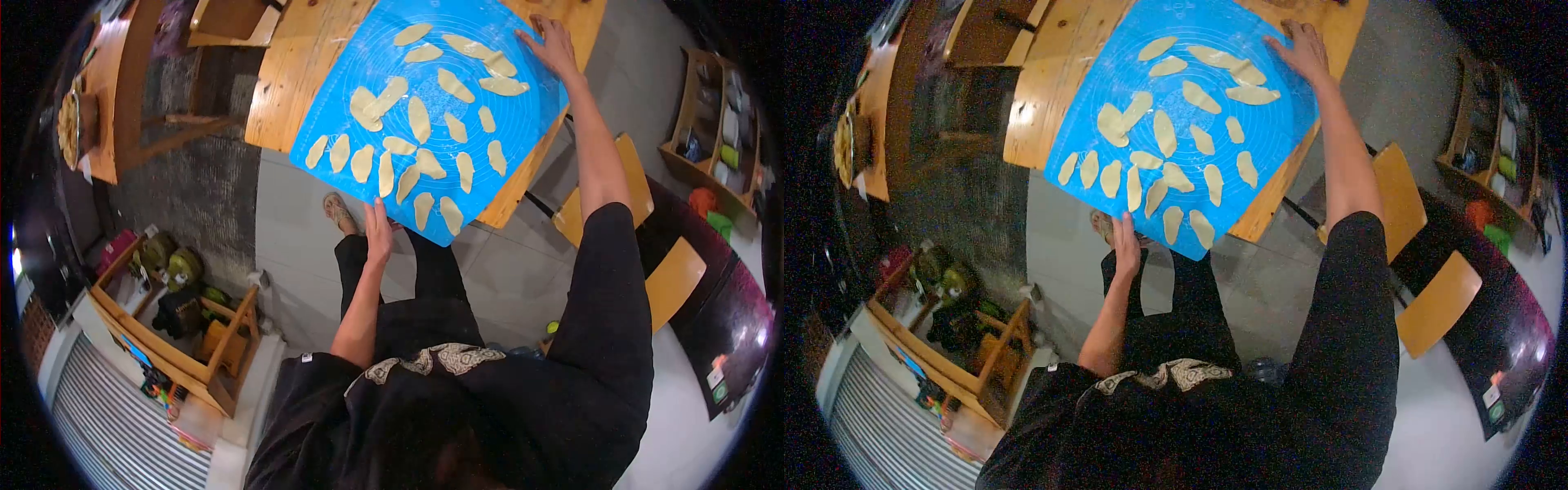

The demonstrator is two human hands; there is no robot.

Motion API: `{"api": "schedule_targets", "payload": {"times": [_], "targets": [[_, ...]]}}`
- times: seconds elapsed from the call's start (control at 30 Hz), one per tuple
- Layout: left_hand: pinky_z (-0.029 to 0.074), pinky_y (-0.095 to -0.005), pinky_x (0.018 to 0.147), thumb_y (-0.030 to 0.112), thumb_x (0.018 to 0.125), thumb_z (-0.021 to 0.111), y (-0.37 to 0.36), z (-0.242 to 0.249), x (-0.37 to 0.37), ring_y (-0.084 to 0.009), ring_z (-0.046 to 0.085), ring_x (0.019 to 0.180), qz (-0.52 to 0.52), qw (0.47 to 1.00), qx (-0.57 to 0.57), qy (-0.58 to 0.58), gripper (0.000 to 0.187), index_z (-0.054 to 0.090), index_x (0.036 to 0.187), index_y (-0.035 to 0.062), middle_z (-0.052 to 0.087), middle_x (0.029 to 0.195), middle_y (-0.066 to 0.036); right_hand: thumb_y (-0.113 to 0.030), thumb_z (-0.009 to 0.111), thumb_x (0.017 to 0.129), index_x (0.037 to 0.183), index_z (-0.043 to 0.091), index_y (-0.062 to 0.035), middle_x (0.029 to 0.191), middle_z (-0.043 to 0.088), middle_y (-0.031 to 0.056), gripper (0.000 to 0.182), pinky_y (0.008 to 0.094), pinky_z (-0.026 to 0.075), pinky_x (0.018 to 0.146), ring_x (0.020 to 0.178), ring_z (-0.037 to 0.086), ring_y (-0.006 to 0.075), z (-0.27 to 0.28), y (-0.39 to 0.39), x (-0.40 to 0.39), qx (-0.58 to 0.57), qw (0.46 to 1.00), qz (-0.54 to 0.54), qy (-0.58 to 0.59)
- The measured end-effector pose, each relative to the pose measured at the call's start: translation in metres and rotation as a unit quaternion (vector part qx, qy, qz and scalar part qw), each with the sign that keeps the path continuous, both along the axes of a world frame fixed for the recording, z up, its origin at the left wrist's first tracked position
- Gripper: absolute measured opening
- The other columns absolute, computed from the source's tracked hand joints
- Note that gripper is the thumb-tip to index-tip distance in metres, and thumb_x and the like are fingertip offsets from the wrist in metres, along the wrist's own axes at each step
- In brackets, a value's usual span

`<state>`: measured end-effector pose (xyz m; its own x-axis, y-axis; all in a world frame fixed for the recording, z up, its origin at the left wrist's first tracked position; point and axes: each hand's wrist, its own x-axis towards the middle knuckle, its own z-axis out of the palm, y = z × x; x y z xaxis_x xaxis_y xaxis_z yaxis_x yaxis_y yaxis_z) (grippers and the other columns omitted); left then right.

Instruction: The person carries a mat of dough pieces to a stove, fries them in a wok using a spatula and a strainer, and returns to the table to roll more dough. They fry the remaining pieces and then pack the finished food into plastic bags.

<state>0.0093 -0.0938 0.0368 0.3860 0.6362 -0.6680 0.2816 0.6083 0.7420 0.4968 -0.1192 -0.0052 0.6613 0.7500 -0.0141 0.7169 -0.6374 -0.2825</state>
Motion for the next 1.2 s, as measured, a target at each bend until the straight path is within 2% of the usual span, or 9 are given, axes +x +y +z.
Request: {"api": "schedule_targets", "payload": {"times": [0.13,0.27,0.57,0.8,0.87,0.97,1.03,1.1,1.2], "targets": [[0.046,-0.04,0.071,0.025,0.1,0.034,-0.012,-0.047,-0.01,-0.0291,0.059,0.075,0.006,0.968,0.229,0.107,0.035,0.043,0.122,0.0003,0.059,0.095,-0.015,-0.046,0.059,0.083,0.12,0.054,-0.0071,0.108,0.062,0.0207,0.055,0.044,0.044,0.088,0.103,0.057,0.0365,0.007,0.031,-0.008,-0.036,0.989,0.041,0.141],[0.042,-0.0453,0.069,0.021,0.099,0.034,-0.015,-0.006,0.007,-0.0438,0.058,0.08,0.037,0.945,0.253,0.204,0.032,0.048,0.115,-0.0024,0.06,0.091,-0.028,-0.032,0.051,0.09,0.121,0.055,-0.0049,0.106,0.062,0.0223,0.041,0.0419,0.045,0.087,0.101,0.058,0.0368,0.018,0.028,-0.035,-0.013,0.988,0.074,0.133],[0.047,-0.0458,0.064,0.015,0.096,0.037,0.013,0.023,0.016,-0.043,0.061,0.08,0.009,0.95,0.217,0.226,0.029,0.049,0.117,-0.0013,0.062,0.084,-0.026,-0.042,0.041,0.096,0.132,0.042,0.0036,0.135,0.045,0.017,0.058,0.0337,0.031,0.103,0.124,0.042,0.0262,0.107,-0.005,-0.082,0.041,0.877,-0.054,0.476],[0.048,-0.0483,0.071,0.01,0.089,0.042,0.029,-0.006,0.014,-0.0429,0.061,0.085,0.024,0.953,0.228,0.199,0.035,0.051,0.122,0.0113,0.062,0.088,-0.027,-0.039,0.032,0.098,0.137,0.037,-0.0015,0.14,0.038,0.0156,0.055,0.0414,0.028,0.107,0.129,0.035,0.0286,0.072,-0.052,-0.059,-0.034,0.951,0.065,0.302],[0.046,-0.0527,0.069,0.006,0.087,0.041,0.038,0.008,0.009,-0.0472,0.057,0.082,0.083,0.943,0.311,0.083,0.038,0.048,0.124,0.0072,0.055,0.084,-0.032,-0.04,0.033,0.098,0.135,0.039,0.0016,0.137,0.041,0.017,0.056,0.0391,0.032,0.104,0.125,0.04,0.0286,0.129,-0.023,-0.11,0.079,0.855,-0.068,0.507],[0.05,-0.0475,0.073,0.009,0.089,0.041,0.048,-0.001,-0.016,-0.0409,0.062,0.085,0.049,0.874,0.459,0.149,0.035,0.049,0.123,0.0056,0.063,0.091,-0.025,-0.038,0.036,0.097,0.136,0.038,-0.0002,0.136,0.043,0.0162,0.054,0.0396,0.033,0.104,0.123,0.042,0.0277,0.142,-0.017,-0.128,0.002,0.899,0.023,0.438],[0.053,-0.0426,0.072,0.011,0.086,0.048,0.071,0.04,-0.041,-0.0344,0.065,0.081,-0.075,0.951,0.228,0.195,0.028,0.054,0.113,0.0044,0.066,0.092,-0.019,-0.037,0.039,0.097,0.136,0.038,0.0,0.133,0.045,0.0149,0.054,0.0384,0.034,0.103,0.12,0.044,0.0264,0.148,0.0,-0.154,-0.018,0.91,-0.018,0.415],[0.052,-0.044,0.07,0.004,0.084,0.049,0.094,0.053,-0.063,-0.0351,0.065,0.086,0.013,0.978,0.182,0.097,0.033,0.055,0.117,0.0028,0.065,0.092,-0.022,-0.037,0.043,0.096,0.135,0.038,0.0003,0.131,0.047,0.0136,0.055,0.0372,0.035,0.102,0.118,0.046,0.0252,0.158,0.001,-0.172,-0.015,0.921,-0.078,0.382],[0.05,-0.0388,0.069,0.005,0.088,0.045,0.112,0.063,-0.116,-0.0361,0.065,0.084,0.021,0.94,0.319,0.115,0.035,0.054,0.122,0.0017,0.062,0.093,-0.027,-0.041,0.04,0.097,0.128,0.045,0.0029,0.12,0.054,0.0109,0.054,0.0323,0.041,0.093,0.106,0.053,0.0202,0.191,0.025,-0.237,0.061,0.893,-0.087,0.438]]}}
